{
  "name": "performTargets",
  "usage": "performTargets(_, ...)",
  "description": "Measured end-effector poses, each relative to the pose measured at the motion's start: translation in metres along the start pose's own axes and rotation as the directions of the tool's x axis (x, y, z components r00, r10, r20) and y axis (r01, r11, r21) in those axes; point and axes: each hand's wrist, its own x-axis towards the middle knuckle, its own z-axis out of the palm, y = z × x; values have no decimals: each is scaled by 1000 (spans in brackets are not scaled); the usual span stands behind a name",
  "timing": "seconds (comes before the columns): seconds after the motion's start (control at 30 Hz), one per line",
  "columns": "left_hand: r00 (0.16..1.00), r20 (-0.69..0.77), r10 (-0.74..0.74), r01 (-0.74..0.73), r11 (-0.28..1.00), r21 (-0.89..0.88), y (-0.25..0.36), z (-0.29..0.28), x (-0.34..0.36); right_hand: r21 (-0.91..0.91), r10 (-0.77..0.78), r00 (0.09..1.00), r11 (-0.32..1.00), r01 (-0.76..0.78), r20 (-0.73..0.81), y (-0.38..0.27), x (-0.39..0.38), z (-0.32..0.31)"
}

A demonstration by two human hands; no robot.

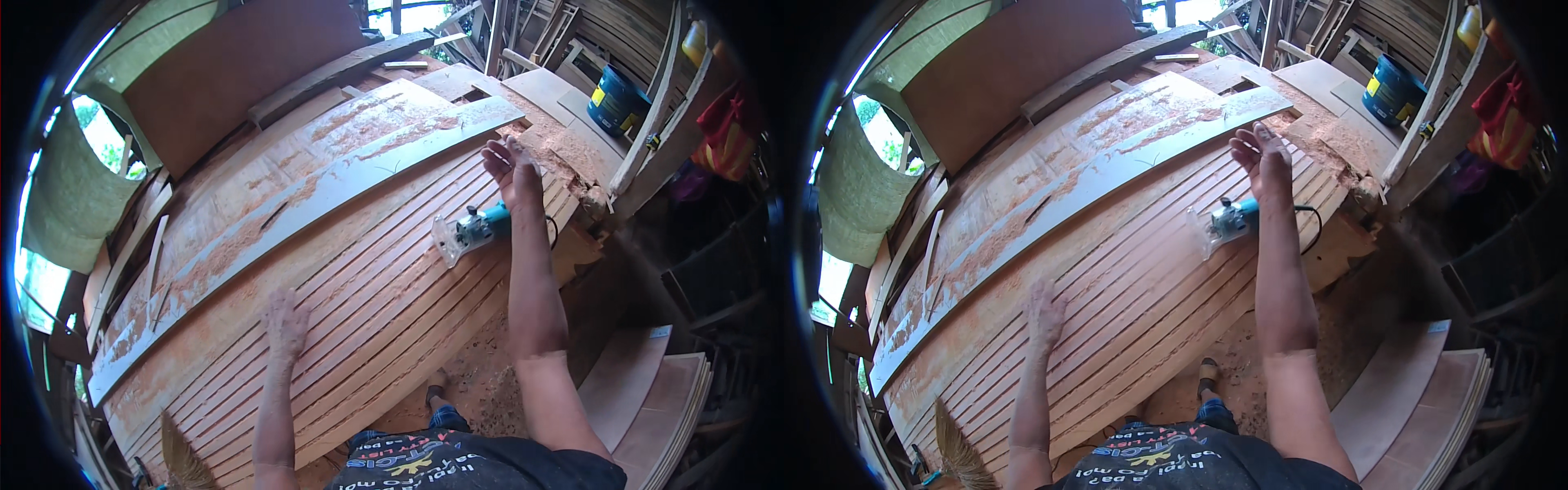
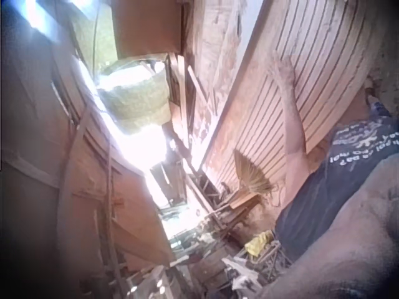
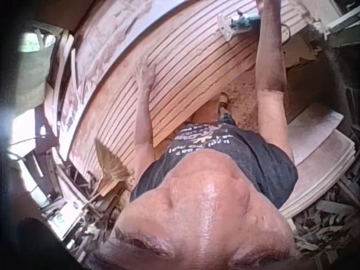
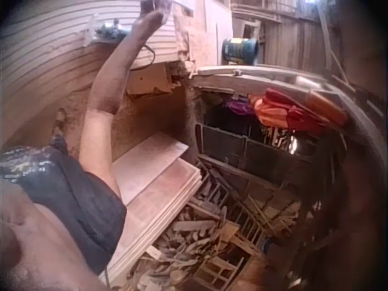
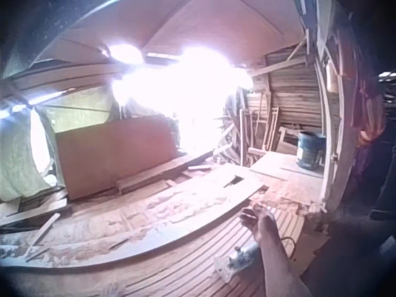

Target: The person sweeps sawdust from wood panels using a broom and hammers a wood guide onto the workbench.

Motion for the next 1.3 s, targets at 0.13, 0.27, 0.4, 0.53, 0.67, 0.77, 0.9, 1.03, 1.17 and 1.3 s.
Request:
performTargets(0.13, 994, 20, 108, -108, 994, 14, 102, 39, 29, -112, 26, 993, 993, -39, -115, -3, 100, -56)
performTargets(0.27, 994, -1, 107, -107, 987, 119, 141, 61, 40, -166, 119, 974, 974, -152, -192, 19, 171, -101)
performTargets(0.4, 996, 28, 89, -93, 984, 150, 144, 53, 40, -187, 132, 964, 966, -178, -232, 56, 226, -117)
performTargets(0.53, 996, -8, 87, -85, 986, 145, 138, 54, 37, -382, 89, 921, 892, -243, -379, 95, 284, -134)
performTargets(0.67, 996, 28, 81, -84, 990, 111, 146, 50, 38, -962, -258, 935, 185, -199, -243, 113, 345, -186)
performTargets(0.77, 998, 36, 51, -56, 991, 123, 144, 46, 33, -988, -257, 955, 27, -149, -151, 136, 370, -192)
performTargets(0.9, 993, 45, 113, -116, 991, 71, 148, 50, 39, -944, -285, 927, 292, -156, -242, 114, 423, -223)
performTargets(1.03, 996, 86, 30, -43, 989, 145, 145, 38, 33, -874, -174, 890, 339, -347, -421, 151, 385, -156)
performTargets(1.17, 989, 133, 68, -81, 992, 95, 149, 45, 40, -849, -282, 816, 334, -410, -505, 120, 383, -146)
performTargets(1.3, 985, 164, 52, -65, 995, 77, 150, 43, 41, -876, -278, 841, 283, -391, -465, 144, 400, -132)
